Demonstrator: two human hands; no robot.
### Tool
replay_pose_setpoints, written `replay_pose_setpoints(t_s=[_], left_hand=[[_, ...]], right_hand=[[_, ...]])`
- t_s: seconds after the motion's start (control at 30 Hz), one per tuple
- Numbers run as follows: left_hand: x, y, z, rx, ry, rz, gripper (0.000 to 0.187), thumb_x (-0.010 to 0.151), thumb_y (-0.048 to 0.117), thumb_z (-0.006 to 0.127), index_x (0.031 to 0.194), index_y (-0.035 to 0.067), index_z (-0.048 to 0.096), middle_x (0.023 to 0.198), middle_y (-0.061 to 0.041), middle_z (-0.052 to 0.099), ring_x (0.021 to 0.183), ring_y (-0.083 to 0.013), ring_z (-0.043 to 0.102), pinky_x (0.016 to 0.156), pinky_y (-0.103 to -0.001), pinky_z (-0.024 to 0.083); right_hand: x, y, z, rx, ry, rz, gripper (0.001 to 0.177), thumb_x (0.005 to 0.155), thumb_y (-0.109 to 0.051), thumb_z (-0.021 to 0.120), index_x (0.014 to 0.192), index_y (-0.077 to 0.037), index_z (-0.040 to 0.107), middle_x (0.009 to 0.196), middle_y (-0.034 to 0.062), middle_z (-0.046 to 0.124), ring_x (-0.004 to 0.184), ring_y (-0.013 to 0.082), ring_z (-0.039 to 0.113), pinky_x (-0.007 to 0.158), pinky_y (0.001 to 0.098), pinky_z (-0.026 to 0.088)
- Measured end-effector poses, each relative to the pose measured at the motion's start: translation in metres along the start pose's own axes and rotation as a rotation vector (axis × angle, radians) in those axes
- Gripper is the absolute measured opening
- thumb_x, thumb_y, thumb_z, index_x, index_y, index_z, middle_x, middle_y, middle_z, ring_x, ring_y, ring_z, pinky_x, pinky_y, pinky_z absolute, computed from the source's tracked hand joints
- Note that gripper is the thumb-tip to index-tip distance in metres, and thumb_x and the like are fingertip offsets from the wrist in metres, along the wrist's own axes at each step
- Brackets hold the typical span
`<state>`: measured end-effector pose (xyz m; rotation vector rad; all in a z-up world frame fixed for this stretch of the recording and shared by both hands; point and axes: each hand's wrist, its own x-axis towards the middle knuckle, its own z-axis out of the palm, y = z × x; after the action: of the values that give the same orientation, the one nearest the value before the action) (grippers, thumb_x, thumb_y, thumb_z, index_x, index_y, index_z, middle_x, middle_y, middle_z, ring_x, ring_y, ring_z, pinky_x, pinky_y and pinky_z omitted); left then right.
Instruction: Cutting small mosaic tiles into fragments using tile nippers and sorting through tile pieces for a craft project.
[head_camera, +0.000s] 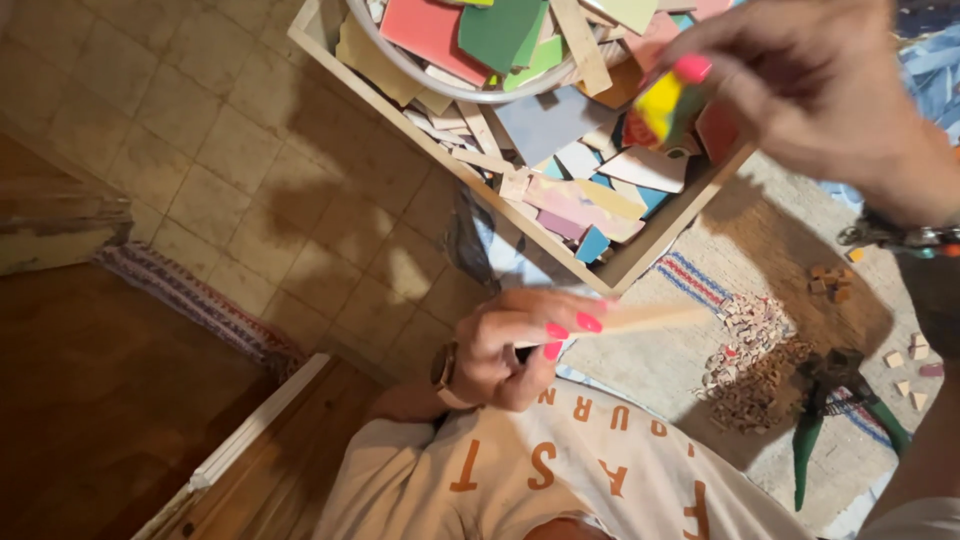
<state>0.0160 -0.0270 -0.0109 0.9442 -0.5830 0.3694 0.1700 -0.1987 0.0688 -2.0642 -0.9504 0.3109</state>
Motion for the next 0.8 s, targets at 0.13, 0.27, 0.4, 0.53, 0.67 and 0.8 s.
replay_pose_setpoints(t_s=[0.13, 0.27, 0.4, 0.53, 0.67, 0.8], left_hand=[[0.012, -0.018, -0.011, 0.272, -0.121, 0.252, 0.029, 0.08, -0.014, 0.039, 0.104, 0.001, 0.035, 0.099, -0.016, 0.046, 0.104, -0.034, 0.047, 0.075, -0.039, 0.057], [0.039, -0.019, -0.014, 0.811, -0.314, 0.227, 0.01, 0.081, -0.003, 0.056, 0.091, -0.002, 0.052, 0.097, -0.016, 0.052, 0.099, -0.0358, 0.052, 0.087, -0.045, 0.047], [0.047, -0.009, -0.019, 1.054, -0.547, 0.043, 0.026, 0.078, -0.007, 0.045, 0.099, -0.002, 0.06, 0.11, -0.013, 0.053, 0.113, -0.0319, 0.042, 0.099, -0.044, 0.032], [0.042, 0.001, -0.027, 0.993, -0.667, -0.08, 0.048, 0.066, 0.003, 0.056, 0.114, 0.002, 0.05, 0.118, -0.013, 0.052, 0.122, -0.0294, 0.031, 0.107, -0.05, 0.02], [0.056, 0.01, -0.04, 1.202, -0.257, -0.013, 0.026, 0.077, 0.009, 0.045, 0.101, 0.003, 0.053, 0.102, -0.011, 0.057, 0.1, -0.0274, 0.051, 0.091, -0.041, 0.036], [0.068, 0.007, -0.063, 1.39, 0.154, -0.001, 0.033, 0.095, 0.013, 0.046, 0.123, 0.005, 0.031, 0.081, 0.0, 0.057, 0.066, -0.0108, 0.05, 0.07, -0.026, 0.041]], right_hand=[[-0.015, 0.03, -0.004, 0.033, 0.086, -0.02, 0.019, 0.102, 0.013, 0.039, 0.12, 0.016, 0.043, 0.115, 0.0253, 0.051, 0.111, 0.0318, 0.05, 0.101, 0.0358, 0.042], [-0.011, 0.028, -0.003, -0.484, 0.08, -0.137, 0.027, 0.082, 0.018, 0.05, 0.106, 0.012, 0.062, 0.094, 0.0189, 0.06, 0.072, 0.0235, 0.052, 0.06, 0.0324, 0.043], [-0.017, 0.041, 0.002, -0.746, 0.172, -0.141, 0.015, 0.096, 0.005, 0.064, 0.111, 0.004, 0.063, 0.096, 0.0159, 0.061, 0.082, 0.0289, 0.054, 0.068, 0.0364, 0.039], [-0.014, 0.033, 0.006, -0.558, 0.124, 0.01, 0.008, 0.102, 0.016, 0.054, 0.103, 0.014, 0.062, 0.07, 0.0128, 0.052, 0.057, 0.0176, 0.046, 0.05, 0.0232, 0.038], [-0.005, 0.035, 0.002, -0.531, 0.121, 0.232, 0.029, 0.112, 0.001, 0.042, 0.085, 0.006, 0.051, 0.059, 0.0116, 0.047, 0.047, 0.0186, 0.042, 0.046, 0.029, 0.036], [0.013, 0.027, 0.008, -0.578, 0.039, 0.304, 0.022, 0.106, 0.0, 0.036, 0.088, 0.003, 0.048, 0.06, 0.0074, 0.04, 0.047, 0.016, 0.034, 0.04, 0.0251, 0.029]])
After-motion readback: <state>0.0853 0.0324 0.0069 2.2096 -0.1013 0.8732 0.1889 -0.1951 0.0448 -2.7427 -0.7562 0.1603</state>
